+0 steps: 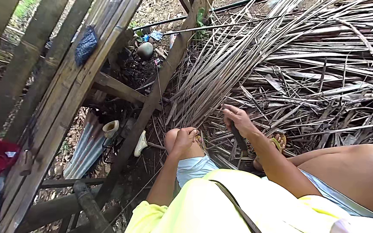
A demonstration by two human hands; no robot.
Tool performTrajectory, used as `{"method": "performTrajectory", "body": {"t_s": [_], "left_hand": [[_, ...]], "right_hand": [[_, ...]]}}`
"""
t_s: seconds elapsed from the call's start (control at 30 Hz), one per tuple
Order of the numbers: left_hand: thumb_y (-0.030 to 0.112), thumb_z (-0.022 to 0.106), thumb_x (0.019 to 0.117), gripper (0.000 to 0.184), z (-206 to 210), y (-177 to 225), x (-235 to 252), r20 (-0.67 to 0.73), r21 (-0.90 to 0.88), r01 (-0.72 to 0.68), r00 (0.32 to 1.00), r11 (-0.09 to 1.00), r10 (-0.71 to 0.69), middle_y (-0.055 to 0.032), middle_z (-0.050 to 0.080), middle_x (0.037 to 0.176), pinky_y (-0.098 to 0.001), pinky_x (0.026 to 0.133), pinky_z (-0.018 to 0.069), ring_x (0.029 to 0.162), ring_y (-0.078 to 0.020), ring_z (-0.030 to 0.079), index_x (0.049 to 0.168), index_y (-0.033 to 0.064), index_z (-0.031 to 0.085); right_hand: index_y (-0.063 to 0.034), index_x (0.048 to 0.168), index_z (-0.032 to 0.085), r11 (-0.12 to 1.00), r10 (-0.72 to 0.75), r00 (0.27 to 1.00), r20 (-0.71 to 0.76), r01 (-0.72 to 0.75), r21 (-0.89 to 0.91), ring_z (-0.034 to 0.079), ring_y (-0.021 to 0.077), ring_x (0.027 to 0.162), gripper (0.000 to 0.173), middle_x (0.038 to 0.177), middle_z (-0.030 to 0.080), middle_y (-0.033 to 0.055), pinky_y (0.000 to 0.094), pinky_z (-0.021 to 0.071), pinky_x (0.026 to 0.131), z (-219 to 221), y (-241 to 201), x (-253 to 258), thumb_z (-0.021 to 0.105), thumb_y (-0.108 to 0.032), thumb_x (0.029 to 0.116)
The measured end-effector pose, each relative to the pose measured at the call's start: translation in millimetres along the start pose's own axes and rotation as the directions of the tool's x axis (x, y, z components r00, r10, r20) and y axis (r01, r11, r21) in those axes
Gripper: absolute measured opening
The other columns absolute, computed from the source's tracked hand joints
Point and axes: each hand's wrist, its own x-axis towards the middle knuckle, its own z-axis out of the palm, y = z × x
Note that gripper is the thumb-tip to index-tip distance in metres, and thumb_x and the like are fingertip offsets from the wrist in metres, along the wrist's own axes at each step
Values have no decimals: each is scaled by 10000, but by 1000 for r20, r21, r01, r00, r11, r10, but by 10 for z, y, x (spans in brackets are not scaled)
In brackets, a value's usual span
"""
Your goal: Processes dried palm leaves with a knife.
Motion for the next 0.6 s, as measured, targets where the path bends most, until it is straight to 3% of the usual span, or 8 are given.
{"method": "performTrajectory", "body": {"t_s": [0.07,0.13,0.27,0.37,0.43,0.47,0.53,0.6], "left_hand": [[135,539,1082,241,30,33,51,-77,86,10,997,996,-3,-43,596,684,-286,635,489,609,-113,548,1065,17,749],[150,547,1079,241,57,113,80,-113,154,19,994,988,-2,-81,651,743,-342,682,533,654,-158,606,1080,25,753],[132,539,1079,242,102,198,58,-97,167,25,995,986,-9,-87,635,736,-343,688,531,646,-163,592,1099,0,741],[131,536,1083,238,103,214,-3,-58,117,33,998,993,-26,-37,588,679,-276,627,489,591,-103,537,1098,10,740],[125,536,1082,233,71,229,-43,-43,91,43,998,995,-39,-24,567,655,-269,608,461,576,-93,510,1076,11,739],[122,541,1080,230,49,235,-64,-39,84,42,999,996,-38,-16,560,641,-260,595,451,564,-83,499,1063,11,741],[107,544,1075,225,9,232,-116,-28,86,36,999,996,-33,-9,554,632,-245,584,445,554,-73,491,1041,6,743],[101,538,1075,229,-27,203,-142,-5,87,46,999,995,-46,-1,546,638,-236,584,438,559,-65,484,1038,6,743]], "right_hand": [[-104,1542,424,985,15,992,127,8,-175,517,139,498,467,669,545,57,318,495,494,218,62,-4,468,-234,1095],[-123,1599,345,953,70,969,238,5,-302,517,144,529,557,696,563,69,326,487,538,388,176,-3,516,-230,1081],[-184,1581,418,913,67,970,236,36,-407,528,151,582,509,755,603,87,347,500,610,437,286,25,507,-293,1092],[-77,1359,633,912,12,989,149,50,-406,498,138,527,358,678,556,72,322,470,544,343,298,81,506,-282,1094],[-31,1115,632,912,7,996,93,31,-408,498,132,501,298,629,521,58,310,465,525,269,312,114,499,-296,1096],[-20,1163,619,915,0,998,61,25,-402,499,137,497,307,629,522,61,316,469,520,209,311,126,491,-291,1099],[-34,1409,568,930,-20,1000,-22,11,-367,481,155,492,410,640,523,69,344,466,505,47,317,133,444,-291,1114],[-58,1374,582,944,-30,991,-133,-16,-331,441,146,455,422,607,481,52,329,434,461,-77,297,114,413,-349,1119]]}}
